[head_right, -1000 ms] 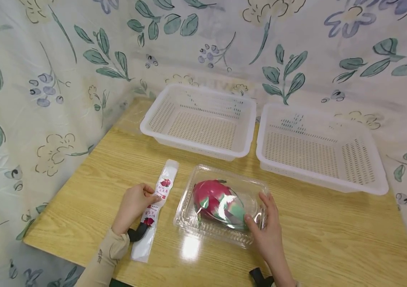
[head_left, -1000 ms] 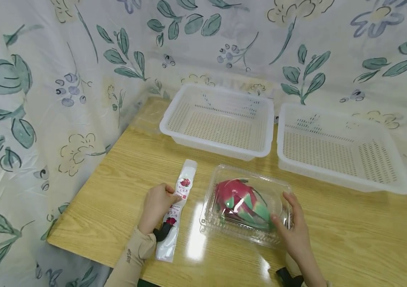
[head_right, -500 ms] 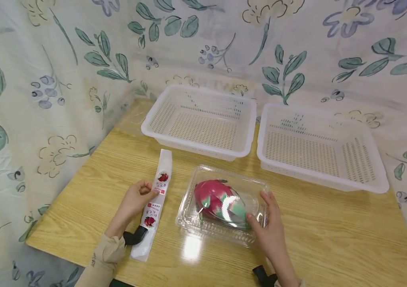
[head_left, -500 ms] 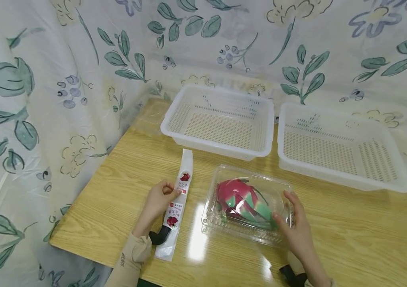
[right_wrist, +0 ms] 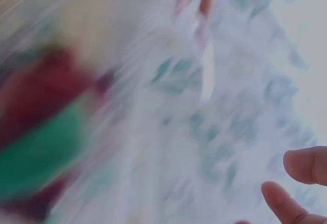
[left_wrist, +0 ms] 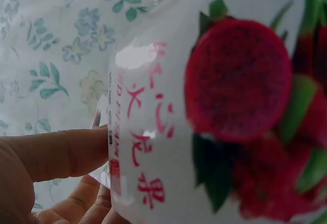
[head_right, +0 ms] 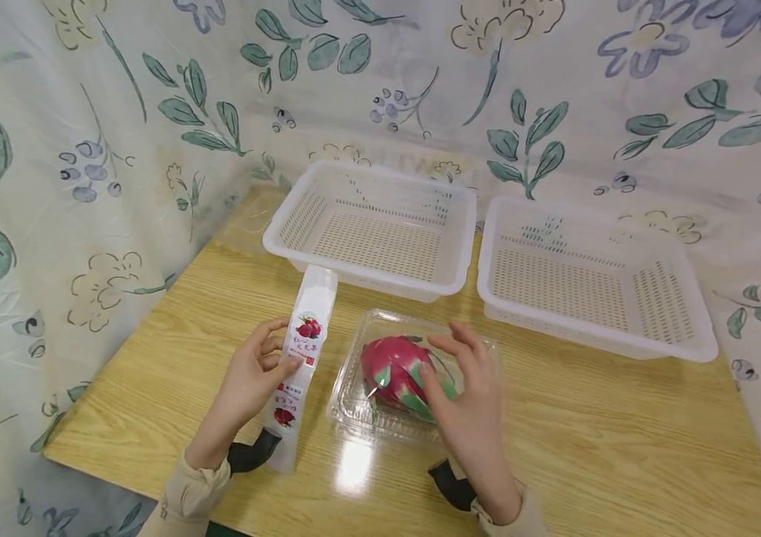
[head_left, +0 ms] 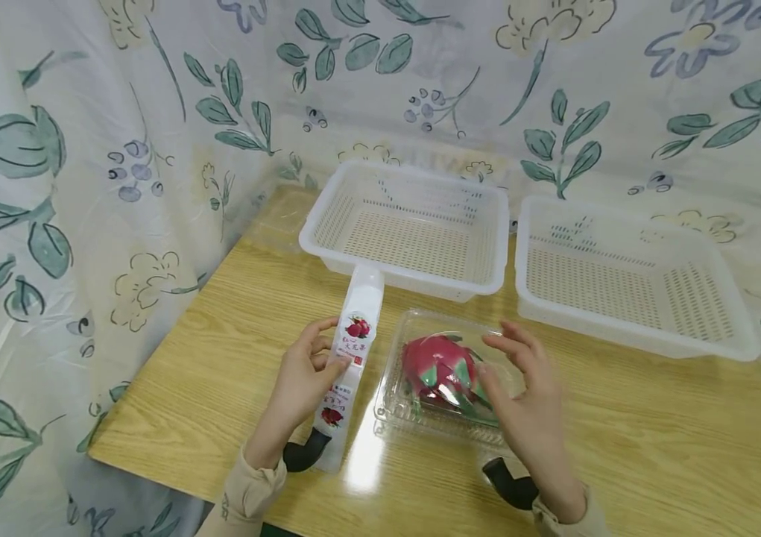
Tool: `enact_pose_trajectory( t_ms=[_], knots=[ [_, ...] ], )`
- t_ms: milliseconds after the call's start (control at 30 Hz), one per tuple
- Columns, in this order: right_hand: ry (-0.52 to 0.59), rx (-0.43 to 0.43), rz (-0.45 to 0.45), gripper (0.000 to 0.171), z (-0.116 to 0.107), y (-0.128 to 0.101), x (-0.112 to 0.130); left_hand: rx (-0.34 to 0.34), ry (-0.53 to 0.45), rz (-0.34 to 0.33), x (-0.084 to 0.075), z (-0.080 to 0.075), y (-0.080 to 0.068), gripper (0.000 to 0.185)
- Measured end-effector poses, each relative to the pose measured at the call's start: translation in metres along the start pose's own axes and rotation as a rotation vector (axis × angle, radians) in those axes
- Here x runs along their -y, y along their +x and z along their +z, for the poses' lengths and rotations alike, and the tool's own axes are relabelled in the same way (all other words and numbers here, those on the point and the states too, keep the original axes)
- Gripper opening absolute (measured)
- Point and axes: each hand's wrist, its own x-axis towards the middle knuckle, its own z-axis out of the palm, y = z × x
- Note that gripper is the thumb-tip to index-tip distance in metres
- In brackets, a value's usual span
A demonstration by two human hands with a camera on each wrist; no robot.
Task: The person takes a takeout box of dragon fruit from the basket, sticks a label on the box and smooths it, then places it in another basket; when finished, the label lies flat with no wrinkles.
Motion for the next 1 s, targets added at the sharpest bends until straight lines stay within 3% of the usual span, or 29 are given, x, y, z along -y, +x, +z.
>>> enact_pose_trajectory(
  t_ms=[100, 167, 367, 567, 800, 1000],
  knots=[
    [0.063, 0.032, -0.146, 0.033, 0.017, 0.008, 0.02, -0.004, -0.001, 0.074, -0.011, 0.004, -0.007, 0.06],
    [0.096, 0.066, -0.179, 0.034, 0.027, 0.012, 0.029, -0.007, 0.005, 0.116, -0.016, 0.007, -0.011, 0.06],
    [0.115, 0.129, -0.094, 0.037, 0.046, 0.02, 0.039, -0.001, 0.017, 0.145, -0.026, 0.016, -0.02, 0.061],
    [0.17, 0.174, -0.029, 0.037, 0.051, 0.022, 0.039, 0.045, -0.007, 0.175, -0.033, 0.024, -0.026, 0.063],
    [0.188, 0.139, 0.07, 0.028, 0.054, 0.022, 0.041, 0.063, -0.009, 0.222, -0.036, 0.034, -0.029, 0.061],
    [0.186, 0.115, 0.1, 0.018, 0.055, 0.021, 0.041, 0.062, 0.035, 0.27, -0.035, 0.04, -0.031, 0.06]
  ],
)
